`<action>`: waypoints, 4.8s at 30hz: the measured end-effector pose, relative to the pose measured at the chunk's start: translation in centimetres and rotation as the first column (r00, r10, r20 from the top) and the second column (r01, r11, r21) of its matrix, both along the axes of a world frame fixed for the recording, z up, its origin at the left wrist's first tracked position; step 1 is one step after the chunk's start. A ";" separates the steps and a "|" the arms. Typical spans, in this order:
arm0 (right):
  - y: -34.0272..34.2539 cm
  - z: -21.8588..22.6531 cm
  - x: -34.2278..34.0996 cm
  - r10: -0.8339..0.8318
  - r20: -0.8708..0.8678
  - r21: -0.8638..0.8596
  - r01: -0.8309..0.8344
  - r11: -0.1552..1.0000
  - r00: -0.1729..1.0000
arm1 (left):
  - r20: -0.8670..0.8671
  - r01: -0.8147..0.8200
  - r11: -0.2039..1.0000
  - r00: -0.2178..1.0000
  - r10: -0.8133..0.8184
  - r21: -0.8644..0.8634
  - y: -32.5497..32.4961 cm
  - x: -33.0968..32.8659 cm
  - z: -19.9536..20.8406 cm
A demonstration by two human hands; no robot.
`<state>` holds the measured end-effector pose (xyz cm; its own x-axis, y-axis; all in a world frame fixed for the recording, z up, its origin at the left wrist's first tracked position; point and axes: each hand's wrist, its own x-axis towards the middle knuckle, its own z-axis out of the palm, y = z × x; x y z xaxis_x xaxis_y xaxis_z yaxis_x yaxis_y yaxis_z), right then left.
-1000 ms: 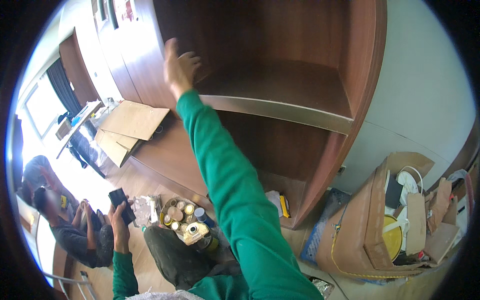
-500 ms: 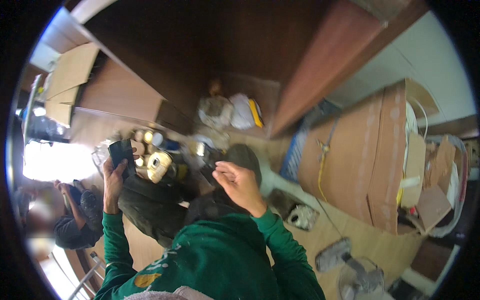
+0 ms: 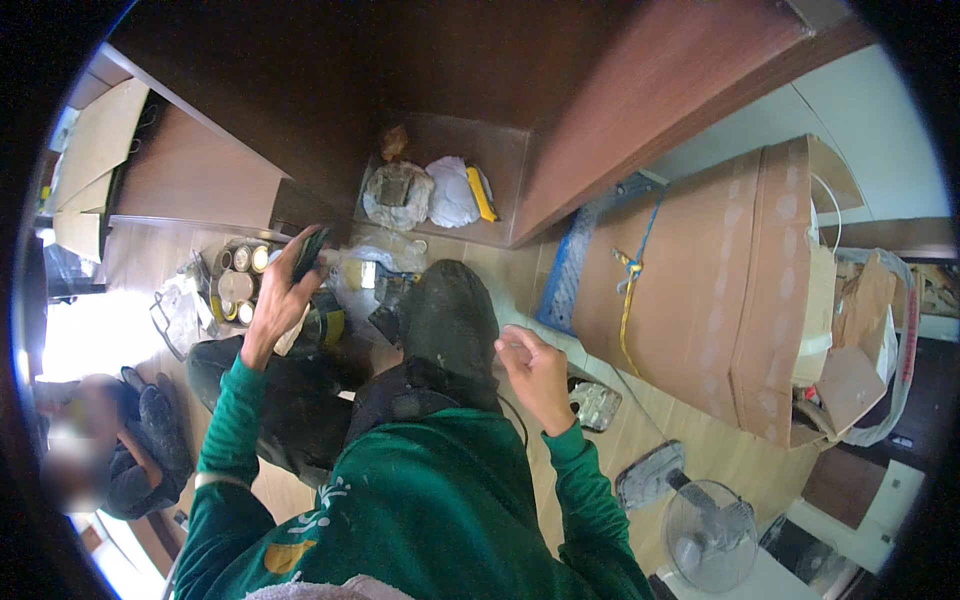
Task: The person is assembling a wooden cabinet. They use a utility knife to trim edges, apply adhesive with a brush, and attach a strip of tape to the cabinet's edge.
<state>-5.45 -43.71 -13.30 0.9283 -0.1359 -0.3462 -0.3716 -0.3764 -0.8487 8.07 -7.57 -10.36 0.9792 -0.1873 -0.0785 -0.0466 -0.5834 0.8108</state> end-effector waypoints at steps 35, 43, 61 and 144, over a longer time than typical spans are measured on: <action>-16.1 -16.2 -17.4 0.301 -0.307 -0.793 -0.418 0.443 0.903 | 0.089 0.127 0.935 0.982 -0.165 0.330 8.6 -10.5 -7.5; -17.1 -17.6 -16.2 0.517 -0.007 -0.926 -0.200 0.320 0.856 | -0.085 0.050 0.991 0.996 -0.039 0.124 6.4 -15.9 -5.1; -0.6 12.4 -10.4 0.486 0.014 -0.899 -0.202 0.390 0.874 | 0.098 0.331 0.939 0.941 -0.322 -0.093 -3.9 -14.7 -1.1; 21.2 23.1 6.9 0.790 0.596 -0.615 -0.550 0.566 0.147 | 0.868 -0.266 0.945 0.403 0.289 -0.191 7.0 -8.7 4.2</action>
